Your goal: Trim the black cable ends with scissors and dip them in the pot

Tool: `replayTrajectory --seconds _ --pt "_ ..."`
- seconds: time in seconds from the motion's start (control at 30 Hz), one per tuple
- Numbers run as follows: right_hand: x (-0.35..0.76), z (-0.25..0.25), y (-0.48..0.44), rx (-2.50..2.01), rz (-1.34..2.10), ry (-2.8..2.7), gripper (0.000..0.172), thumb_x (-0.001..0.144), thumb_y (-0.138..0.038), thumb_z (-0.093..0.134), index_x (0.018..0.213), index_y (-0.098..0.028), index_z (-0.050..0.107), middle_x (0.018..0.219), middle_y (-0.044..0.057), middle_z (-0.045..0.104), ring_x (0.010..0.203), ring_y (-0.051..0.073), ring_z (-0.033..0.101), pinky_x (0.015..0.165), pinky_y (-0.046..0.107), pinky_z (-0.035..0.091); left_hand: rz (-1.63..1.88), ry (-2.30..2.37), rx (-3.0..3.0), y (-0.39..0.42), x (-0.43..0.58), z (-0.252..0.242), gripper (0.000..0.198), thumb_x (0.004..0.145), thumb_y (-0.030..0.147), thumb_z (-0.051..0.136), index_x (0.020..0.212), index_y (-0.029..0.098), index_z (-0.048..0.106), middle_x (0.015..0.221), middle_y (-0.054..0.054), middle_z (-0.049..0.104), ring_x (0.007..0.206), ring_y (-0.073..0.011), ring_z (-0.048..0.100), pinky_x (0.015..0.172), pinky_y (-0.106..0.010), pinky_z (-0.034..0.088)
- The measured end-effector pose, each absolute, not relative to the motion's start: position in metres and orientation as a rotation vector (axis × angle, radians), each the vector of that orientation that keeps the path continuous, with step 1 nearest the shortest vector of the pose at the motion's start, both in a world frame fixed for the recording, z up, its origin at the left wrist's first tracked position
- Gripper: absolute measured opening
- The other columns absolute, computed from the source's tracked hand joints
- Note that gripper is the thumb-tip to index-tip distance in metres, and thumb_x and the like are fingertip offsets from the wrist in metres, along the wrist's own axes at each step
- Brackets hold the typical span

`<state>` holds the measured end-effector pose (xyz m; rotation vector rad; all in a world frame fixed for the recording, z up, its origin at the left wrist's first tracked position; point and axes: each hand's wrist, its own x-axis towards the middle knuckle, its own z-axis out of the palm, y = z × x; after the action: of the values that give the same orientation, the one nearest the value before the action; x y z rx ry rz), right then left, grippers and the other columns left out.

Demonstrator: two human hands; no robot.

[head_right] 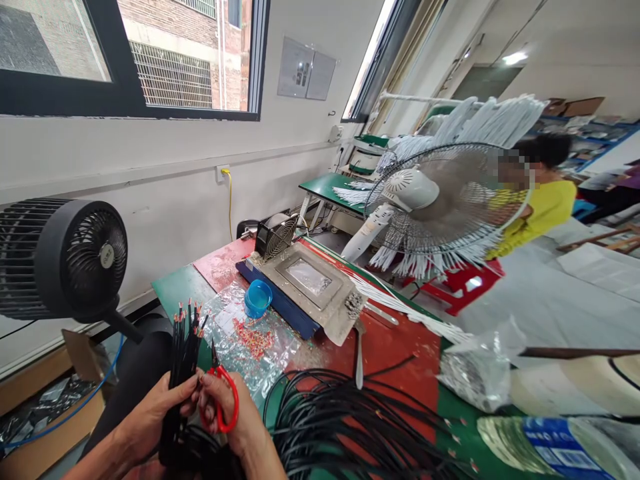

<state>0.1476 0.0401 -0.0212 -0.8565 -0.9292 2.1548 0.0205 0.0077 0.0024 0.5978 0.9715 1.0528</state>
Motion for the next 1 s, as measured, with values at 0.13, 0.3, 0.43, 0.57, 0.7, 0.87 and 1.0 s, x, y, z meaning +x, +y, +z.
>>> replayTrajectory --seconds 0.13,0.3,0.43,0.57,0.7,0.87,1.0 --pt "0.1477 -0.0224 0.0405 -0.827 2.123 -0.936 0.052 0.071 -0.060 0.056 0.050 -0.012 0.054 0.035 -0.004 0.041 0.027 0.004 0.034 0.030 0.016 0.023 1.073 1.004 0.613 0.0077 0.0196 -0.0021 0.026 0.074 0.040 0.065 0.069 0.014 0.059 0.056 -0.001 0.047 0.053 -0.0148 0.042 0.052 -0.028 0.031" --pt "0.1472 -0.0265 0.0401 -0.886 2.021 -1.025 0.050 0.075 -0.056 0.055 0.049 -0.013 0.051 0.036 -0.005 0.040 0.028 0.004 0.034 0.031 0.017 0.022 1.110 1.128 0.656 0.0072 0.0195 -0.0023 0.028 0.071 0.040 0.068 0.073 0.013 0.061 0.053 0.003 0.040 0.051 -0.0113 0.031 0.048 -0.025 0.024" --pt "0.1459 -0.0299 0.0375 -0.959 1.836 -1.149 0.044 0.072 -0.052 0.062 0.053 -0.014 0.050 0.038 -0.005 0.041 0.031 0.003 0.033 0.033 0.017 0.022 1.126 1.160 0.660 0.0080 0.0195 -0.0026 0.027 0.073 0.039 0.066 0.077 0.012 0.062 0.055 0.003 0.040 0.054 -0.0115 0.030 0.050 -0.024 0.026" --pt "0.1444 -0.0295 0.0356 -0.976 1.783 -1.174 0.043 0.070 -0.052 0.062 0.054 -0.014 0.052 0.040 -0.004 0.044 0.033 0.004 0.034 0.035 0.017 0.023 1.151 1.134 0.596 0.0093 0.0190 -0.0018 0.025 0.073 0.037 0.066 0.079 0.013 0.061 0.056 0.003 0.041 0.054 -0.0116 0.031 0.050 -0.024 0.026" --pt "0.1451 -0.0255 0.0371 -0.942 1.854 -1.028 0.046 0.074 -0.054 0.057 0.053 -0.014 0.052 0.038 -0.005 0.040 0.031 0.004 0.033 0.033 0.017 0.021 1.145 1.137 0.647 0.0086 0.0181 -0.0002 0.026 0.073 0.038 0.066 0.074 0.013 0.061 0.057 0.002 0.042 0.054 -0.0120 0.031 0.050 -0.025 0.027" --pt "0.1471 -0.0228 0.0393 -0.888 1.883 -0.963 0.043 0.077 -0.049 0.057 0.054 -0.013 0.053 0.040 -0.005 0.041 0.031 0.003 0.034 0.033 0.016 0.021 1.124 1.143 0.672 0.0079 0.0181 -0.0004 0.028 0.072 0.040 0.066 0.077 0.013 0.062 0.057 0.002 0.042 0.054 -0.0124 0.032 0.052 -0.025 0.028" --pt "0.1462 -0.0230 0.0393 -0.892 1.864 -1.000 0.044 0.077 -0.049 0.057 0.052 -0.013 0.052 0.037 -0.005 0.040 0.031 0.004 0.034 0.033 0.016 0.022 1.119 1.172 0.677 0.0090 0.0190 0.0022 0.029 0.071 0.040 0.067 0.078 0.013 0.062 0.054 0.002 0.042 0.054 -0.0129 0.033 0.052 -0.025 0.028"
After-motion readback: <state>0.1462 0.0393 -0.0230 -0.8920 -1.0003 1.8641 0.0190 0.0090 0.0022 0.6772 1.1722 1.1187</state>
